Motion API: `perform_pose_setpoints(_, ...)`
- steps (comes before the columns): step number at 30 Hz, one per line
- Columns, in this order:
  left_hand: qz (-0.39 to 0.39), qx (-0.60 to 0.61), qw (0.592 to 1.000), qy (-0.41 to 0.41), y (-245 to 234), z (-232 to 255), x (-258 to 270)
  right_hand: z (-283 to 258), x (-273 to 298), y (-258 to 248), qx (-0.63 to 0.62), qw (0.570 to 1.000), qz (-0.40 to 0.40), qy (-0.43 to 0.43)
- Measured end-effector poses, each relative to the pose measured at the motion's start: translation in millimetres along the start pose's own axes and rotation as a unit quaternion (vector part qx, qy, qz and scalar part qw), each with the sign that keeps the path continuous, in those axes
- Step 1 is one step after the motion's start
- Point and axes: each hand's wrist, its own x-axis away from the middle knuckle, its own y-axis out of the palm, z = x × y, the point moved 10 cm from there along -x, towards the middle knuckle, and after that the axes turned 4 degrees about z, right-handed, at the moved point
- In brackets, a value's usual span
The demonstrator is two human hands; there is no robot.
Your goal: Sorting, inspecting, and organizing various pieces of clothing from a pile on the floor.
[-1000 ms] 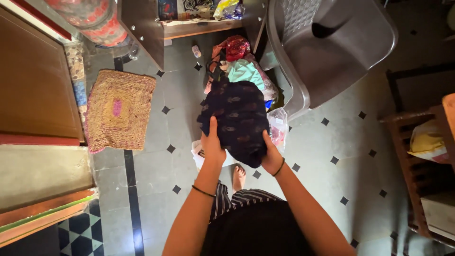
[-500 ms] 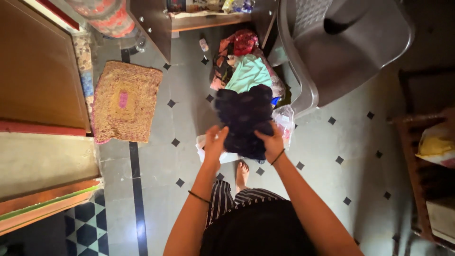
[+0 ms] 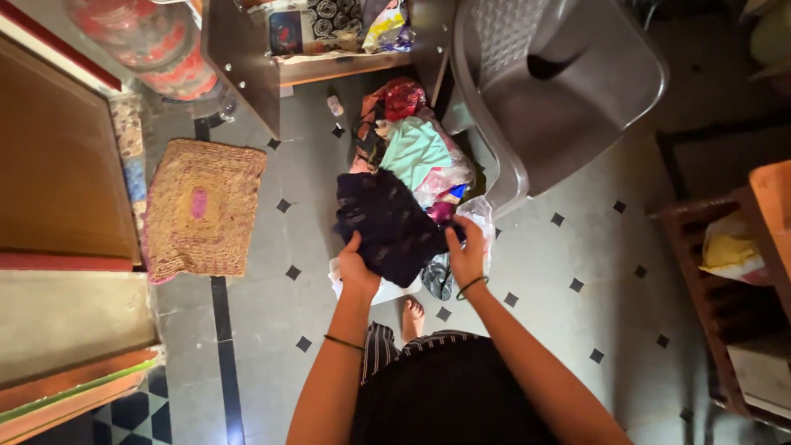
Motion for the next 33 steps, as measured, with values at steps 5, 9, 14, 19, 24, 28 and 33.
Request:
perform_pose_setpoints(5, 0.014, 0.004, 1.000, -0.027, 7.3, 1.2, 14.3, -9.9, -30.1, -0.1, 0.130, 0.989, -0.046, 0.059)
perform_pose_setpoints(9, -0.009, -0.011, 0.998, -0.063, 18.6, -11.4, 21.1, 11.7, -4.2, 48.3, -0.236, 0.885, -0.228, 0.330)
perform_pose_setpoints(14, 0.070, -0.270, 0.956, 0.086, -16.5, -3.7, 8.0, 25.9, 0.2, 44.6, -0.316, 0.875, -0.105, 0.352)
perform_pose_setpoints(19, 0.048, -0.437, 0.893, 0.095, 41.3, -14.6, 43.3, -23.4, 13.6, 57.4, 0.036, 0.991, -0.112, 0.061)
perform_pose_setpoints(24, 0.073, -0.261, 0.959, 0.088, 6.4, -4.8, 17.8, -145.9, 36.7, 57.3, -0.012, 0.968, -0.231, -0.103)
perform_pose_setpoints(28, 0.097, -0.197, 0.974, 0.058, 7.9, 0.6, 33.0, -51.6, 42.9, 62.9, -0.064, 0.974, -0.218, -0.001)
perform_pose_setpoints(33, 0.045, -0.088, 0.995, 0.008, 33.2, -9.0, 59.8, 52.3, 34.3, 30.4, -0.110, 0.959, -0.008, 0.261)
